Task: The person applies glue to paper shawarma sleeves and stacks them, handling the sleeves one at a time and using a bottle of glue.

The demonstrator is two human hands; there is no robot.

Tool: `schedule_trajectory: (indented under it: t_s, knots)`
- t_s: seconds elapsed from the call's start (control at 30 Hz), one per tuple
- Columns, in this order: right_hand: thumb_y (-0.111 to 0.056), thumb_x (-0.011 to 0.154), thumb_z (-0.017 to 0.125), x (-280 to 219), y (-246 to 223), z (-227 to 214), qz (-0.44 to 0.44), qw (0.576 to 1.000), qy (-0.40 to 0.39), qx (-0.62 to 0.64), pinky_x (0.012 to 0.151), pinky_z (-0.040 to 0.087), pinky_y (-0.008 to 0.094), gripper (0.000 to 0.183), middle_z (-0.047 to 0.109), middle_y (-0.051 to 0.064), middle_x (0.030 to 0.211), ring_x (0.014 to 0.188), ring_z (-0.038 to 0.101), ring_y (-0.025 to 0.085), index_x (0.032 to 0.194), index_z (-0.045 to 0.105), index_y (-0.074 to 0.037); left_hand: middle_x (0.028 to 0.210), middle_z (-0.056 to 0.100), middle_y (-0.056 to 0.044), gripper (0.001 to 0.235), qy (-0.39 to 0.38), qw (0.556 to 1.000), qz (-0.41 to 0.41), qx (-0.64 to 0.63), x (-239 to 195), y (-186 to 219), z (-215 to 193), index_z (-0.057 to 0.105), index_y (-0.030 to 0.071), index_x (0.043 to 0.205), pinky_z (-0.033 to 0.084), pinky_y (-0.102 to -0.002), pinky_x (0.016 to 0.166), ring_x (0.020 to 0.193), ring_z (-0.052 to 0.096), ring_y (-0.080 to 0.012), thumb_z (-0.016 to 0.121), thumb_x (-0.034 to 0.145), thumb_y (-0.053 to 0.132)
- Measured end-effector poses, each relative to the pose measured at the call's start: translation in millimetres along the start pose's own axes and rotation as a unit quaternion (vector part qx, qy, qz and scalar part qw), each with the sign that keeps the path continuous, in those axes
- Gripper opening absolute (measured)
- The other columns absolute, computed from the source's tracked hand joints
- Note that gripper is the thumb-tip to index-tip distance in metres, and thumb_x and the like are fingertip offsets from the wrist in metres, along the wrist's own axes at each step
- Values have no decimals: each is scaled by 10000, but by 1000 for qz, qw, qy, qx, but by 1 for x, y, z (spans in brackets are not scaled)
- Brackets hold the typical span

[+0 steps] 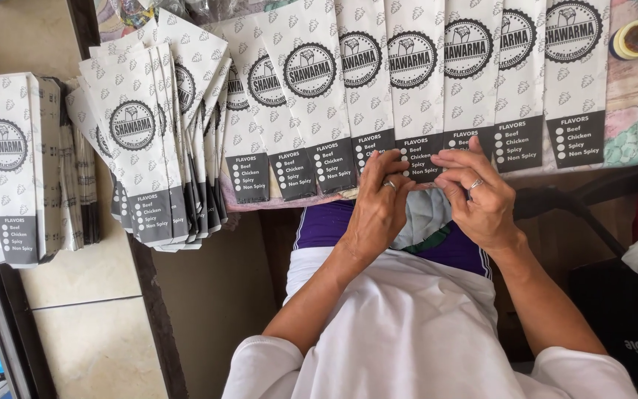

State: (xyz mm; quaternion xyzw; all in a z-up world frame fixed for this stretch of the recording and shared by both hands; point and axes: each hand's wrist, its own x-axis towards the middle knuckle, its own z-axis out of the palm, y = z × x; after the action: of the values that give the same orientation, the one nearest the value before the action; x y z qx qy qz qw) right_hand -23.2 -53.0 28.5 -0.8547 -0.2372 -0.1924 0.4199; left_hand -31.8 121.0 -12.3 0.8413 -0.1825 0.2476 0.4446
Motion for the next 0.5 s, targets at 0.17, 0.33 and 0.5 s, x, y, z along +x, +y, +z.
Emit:
schedule_trajectory:
  t_s: [0.17, 0.33, 0.5]
  knots:
    - [58, 934, 785, 4, -4, 2, 35, 999, 15, 5, 1204, 428, 486, 120, 730, 154, 1117, 1011, 749, 312, 868, 685, 60, 1139, 607, -123, 126, -20, 991, -123, -54, 0, 8, 4, 631, -21, 827, 549, -424, 1018, 1172, 656, -337, 720, 912, 5]
    - [80, 907, 802, 6, -8, 6, 52, 998, 29, 13, 1201, 419, 522, 149, 720, 163, 1074, 995, 747, 343, 865, 660, 57, 1149, 540, -123, 148, -29, 986, -149, -74, 2, 6, 5, 588, -13, 895, 568, -468, 969, 1189, 627, -400, 729, 871, -50]
    - [-126, 951, 854, 0, -5, 19, 46, 996, 61, -54, 1219, 353, 513, 289, 700, 137, 1040, 1058, 718, 339, 1036, 627, 33, 1221, 474, -150, 184, -64, 977, -176, -99, 0, 10, 1, 541, 16, 1040, 584, -486, 836, 1146, 616, -452, 658, 927, -69]
